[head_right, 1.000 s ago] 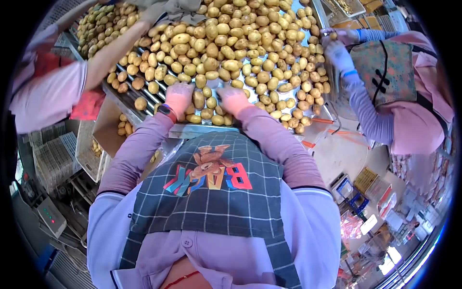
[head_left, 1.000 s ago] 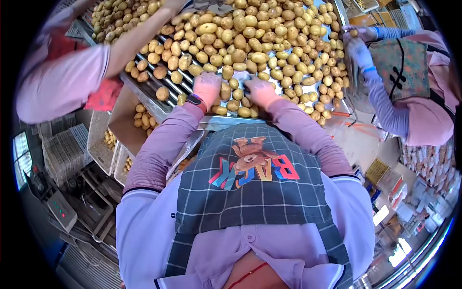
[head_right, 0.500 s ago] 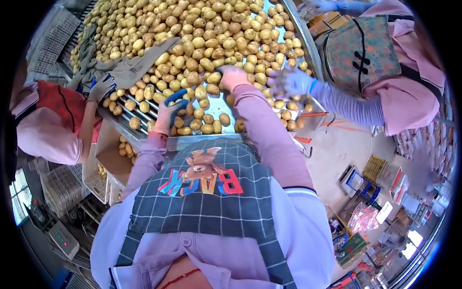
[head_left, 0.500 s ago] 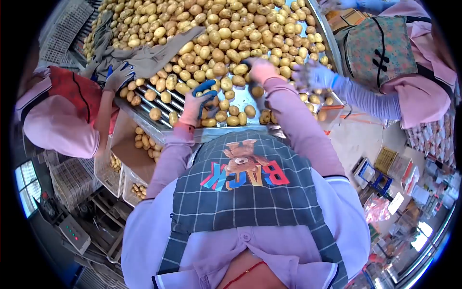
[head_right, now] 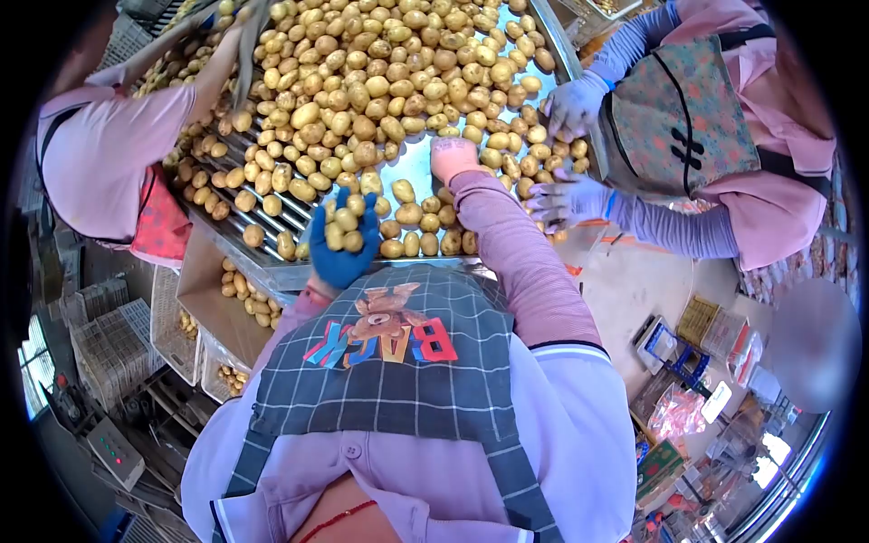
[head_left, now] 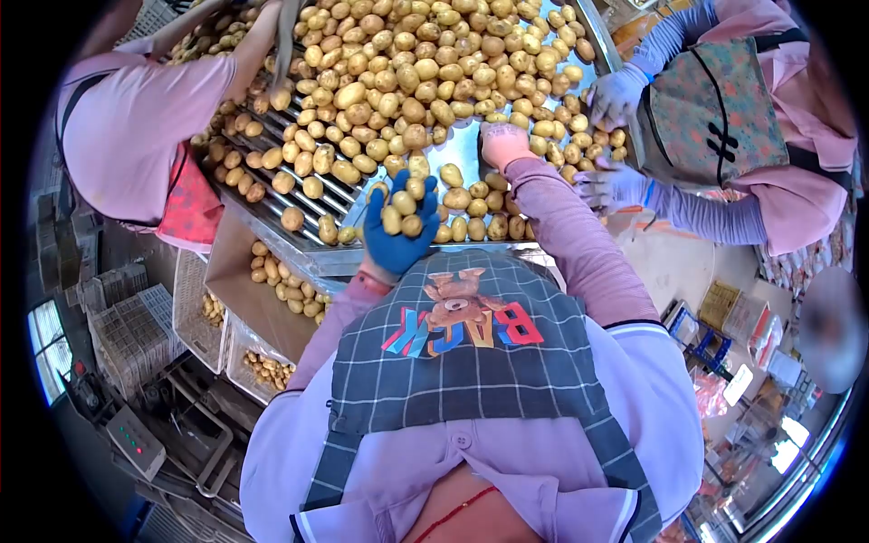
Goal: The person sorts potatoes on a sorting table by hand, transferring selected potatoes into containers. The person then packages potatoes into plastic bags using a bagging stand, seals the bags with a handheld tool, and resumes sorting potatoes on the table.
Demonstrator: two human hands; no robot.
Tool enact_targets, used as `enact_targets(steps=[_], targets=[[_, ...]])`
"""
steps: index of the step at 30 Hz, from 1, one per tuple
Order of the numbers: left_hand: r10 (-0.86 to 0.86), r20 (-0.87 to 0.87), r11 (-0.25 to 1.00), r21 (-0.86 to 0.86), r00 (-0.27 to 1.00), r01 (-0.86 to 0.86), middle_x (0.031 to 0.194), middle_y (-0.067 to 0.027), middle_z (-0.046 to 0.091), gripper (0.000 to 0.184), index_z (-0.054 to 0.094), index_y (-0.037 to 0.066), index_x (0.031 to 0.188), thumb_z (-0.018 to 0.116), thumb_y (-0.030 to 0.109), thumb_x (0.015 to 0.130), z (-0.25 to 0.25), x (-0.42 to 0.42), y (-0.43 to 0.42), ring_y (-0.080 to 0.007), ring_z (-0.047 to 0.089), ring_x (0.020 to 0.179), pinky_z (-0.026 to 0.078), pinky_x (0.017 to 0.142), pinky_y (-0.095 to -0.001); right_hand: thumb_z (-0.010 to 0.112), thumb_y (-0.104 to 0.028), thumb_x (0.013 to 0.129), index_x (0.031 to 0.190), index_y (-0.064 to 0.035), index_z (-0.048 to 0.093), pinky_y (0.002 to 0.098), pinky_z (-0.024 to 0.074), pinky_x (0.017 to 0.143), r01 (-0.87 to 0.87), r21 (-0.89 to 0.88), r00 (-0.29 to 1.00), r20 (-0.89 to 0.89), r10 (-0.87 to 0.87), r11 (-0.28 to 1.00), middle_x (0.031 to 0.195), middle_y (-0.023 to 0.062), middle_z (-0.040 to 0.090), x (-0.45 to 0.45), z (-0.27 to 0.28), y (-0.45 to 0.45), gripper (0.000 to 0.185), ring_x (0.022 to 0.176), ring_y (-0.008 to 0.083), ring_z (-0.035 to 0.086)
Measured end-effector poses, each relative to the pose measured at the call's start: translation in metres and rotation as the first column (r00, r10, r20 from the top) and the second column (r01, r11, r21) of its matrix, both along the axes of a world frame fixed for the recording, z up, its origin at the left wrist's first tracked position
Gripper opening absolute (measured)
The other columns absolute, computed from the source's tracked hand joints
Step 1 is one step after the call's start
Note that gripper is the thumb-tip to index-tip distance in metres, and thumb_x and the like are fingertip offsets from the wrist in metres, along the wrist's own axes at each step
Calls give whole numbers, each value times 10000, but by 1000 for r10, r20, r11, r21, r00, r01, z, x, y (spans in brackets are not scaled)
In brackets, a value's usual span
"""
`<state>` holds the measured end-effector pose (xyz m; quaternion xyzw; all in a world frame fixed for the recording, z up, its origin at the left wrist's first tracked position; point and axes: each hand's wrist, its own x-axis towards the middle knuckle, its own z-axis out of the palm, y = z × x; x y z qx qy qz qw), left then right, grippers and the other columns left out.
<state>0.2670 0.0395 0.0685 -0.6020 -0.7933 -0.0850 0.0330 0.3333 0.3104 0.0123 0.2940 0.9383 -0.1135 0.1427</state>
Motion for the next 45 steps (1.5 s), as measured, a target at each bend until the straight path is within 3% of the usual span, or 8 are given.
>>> enact_targets(steps=[7, 9, 11, 17, 26, 31, 35, 45], targets=[[-222, 968, 854, 253, 120, -454, 1343, -68, 505, 462, 455, 135, 1358, 470, 391, 974, -59, 7, 33, -224, 467, 1252, 382, 1059, -399, 582, -226, 855, 1331, -38, 465, 407, 405, 1009, -160, -569, 768, -585, -260, 807, 1237, 252, 553, 3, 35, -112, 525, 1155, 386, 529], [-537, 228, 780, -233, -812, -581, 1319, -68, 523, 491, 458, 145, 1357, 503, 419, 952, -62, 3, 32, -242, 490, 1221, 385, 1059, -403, 595, -210, 881, 1364, -69, 457, 347, 444, 952, -179, 100, 801, -563, 203, 979, 1172, 192, 597, 11, 36, -152, 522, 1096, 281, 577], [-520, -21, 826, -267, -854, -496, 1326, -101, 506, 505, 469, 159, 1347, 507, 456, 940, -68, 7, 13, -271, 483, 1229, 381, 1061, -455, 554, -192, 915, 1394, -123, 442, 429, 408, 1000, -270, -698, 805, -541, -242, 663, 1325, 229, 513, 14, 39, -137, 496, 1185, 348, 523], [-778, 160, 617, 10, -608, -787, 1283, -135, 520, 505, 462, 133, 1287, 484, 490, 929, -32, 13, -48, -314, 537, 1093, 462, 912, -483, 587, -281, 885, 1380, -148, 460, 471, 306, 1099, -764, 45, 614, -258, 746, 644, 1383, 197, 456, 59, 29, -74, 528, 1256, 380, 440], [-939, 340, -51, 16, 53, -999, 795, 20, 343, 251, 402, 155, 747, 507, 258, 950, -42, 120, -318, -74, 351, 640, 267, 548, -248, 629, -182, 847, 1078, -64, 677, 412, 453, 922, -193, 91, 867, -451, 213, 977, 1037, 146, 663, 58, 25, 12, 264, 1003, 332, 602], [-925, 268, 199, -257, -268, -946, 1164, -104, 629, 400, 563, 191, 1237, 506, 441, 930, -185, 273, -472, -248, 574, 1074, 448, 898, -456, 633, -277, 840, 1188, -95, 633, 421, 408, 982, -527, -127, 690, -642, 335, 841, 1208, 196, 594, -89, 46, -124, 392, 1130, 338, 544], [195, 484, -782, -448, -853, -433, 1110, -236, 639, 573, 579, -108, 1167, 690, 348, 838, -183, 242, -432, -340, 603, 951, 472, 855, -398, 574, -362, 872, 1195, -135, 620, 565, 255, 1085, -752, -30, 655, -148, 741, 659, 1265, 147, 557, -93, 28, -221, 398, 1226, 392, 458], [282, 824, 493, 315, 492, -811, 1221, -181, 603, 471, 546, 15, 1273, 661, 72, 819, -19, -80, -130, -302, 586, 1125, 450, 962, -333, 564, -225, 862, 1366, -209, 489, 510, 225, 1128, -507, 139, 821, -223, 525, 851, 1404, 158, 442, 54, 18, -5, 510, 1288, 347, 417]])
